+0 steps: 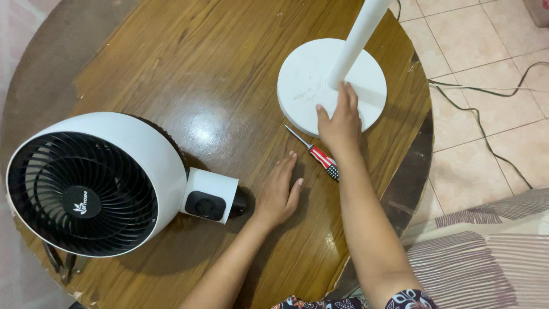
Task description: The person disassembles a white pedestal fan on a wooden table. They use a screwdriver to remove screws from the neck and fan head, detach the stand, remove the front grille, and begin opening the motor housing.
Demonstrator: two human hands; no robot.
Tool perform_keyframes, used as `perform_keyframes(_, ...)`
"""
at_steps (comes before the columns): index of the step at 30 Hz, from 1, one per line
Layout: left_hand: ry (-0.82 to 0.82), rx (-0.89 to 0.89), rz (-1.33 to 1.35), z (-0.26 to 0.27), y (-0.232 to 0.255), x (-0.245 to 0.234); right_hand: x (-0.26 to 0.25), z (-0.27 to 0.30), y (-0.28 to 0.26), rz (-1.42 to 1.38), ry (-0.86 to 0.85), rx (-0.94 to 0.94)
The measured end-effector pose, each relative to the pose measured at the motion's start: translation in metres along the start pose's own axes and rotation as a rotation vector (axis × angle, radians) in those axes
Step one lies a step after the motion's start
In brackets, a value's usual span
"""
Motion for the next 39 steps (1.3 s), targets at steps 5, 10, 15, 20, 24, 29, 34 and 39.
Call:
perform_keyframes(5,0.019,-0.017,0.070,0.003,-0.009,0.009,0.000,0.057,-0.038,0.360,-0.407,0.265)
perform_keyframes(10,0.050,0.006,0.073,0.004,-0.012,0.013,0.002,0.058,-0.043,0.385,-0.455,0.213)
perform_keyframes(15,0.058,0.017,0.053,0.004,-0.011,0.013,0.011,0.038,-0.036,0.455,-0.497,0.208)
perform_keyframes(20,0.025,-0.005,0.006,0.004,-0.010,0.010,0.016,0.021,-0.030,0.489,-0.543,0.223)
perform_keyframes(24,-0.014,-0.026,-0.005,0.003,-0.008,0.008,0.016,0.013,-0.028,0.486,-0.579,0.246)
perform_keyframes(29,0.026,-0.007,0.023,0.003,-0.009,0.010,0.017,0.016,-0.023,0.461,-0.537,0.228)
perform_keyframes(34,0.028,-0.034,0.074,0.001,-0.012,0.014,0.016,0.020,-0.022,0.451,-0.483,0.180)
perform_keyframes(39,0.065,-0.009,0.055,0.019,-0.009,0.010,0.015,0.024,-0.020,0.429,-0.432,0.128)
Point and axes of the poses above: each hand's wrist, its own z-axis away from the middle knuckle, its own x-axis out of the palm, y = z × x, the point moved 1 cm from there along -z, towards the middle knuckle, and after that the axes turned 14 degrees about -z, right-handed, at the moved point
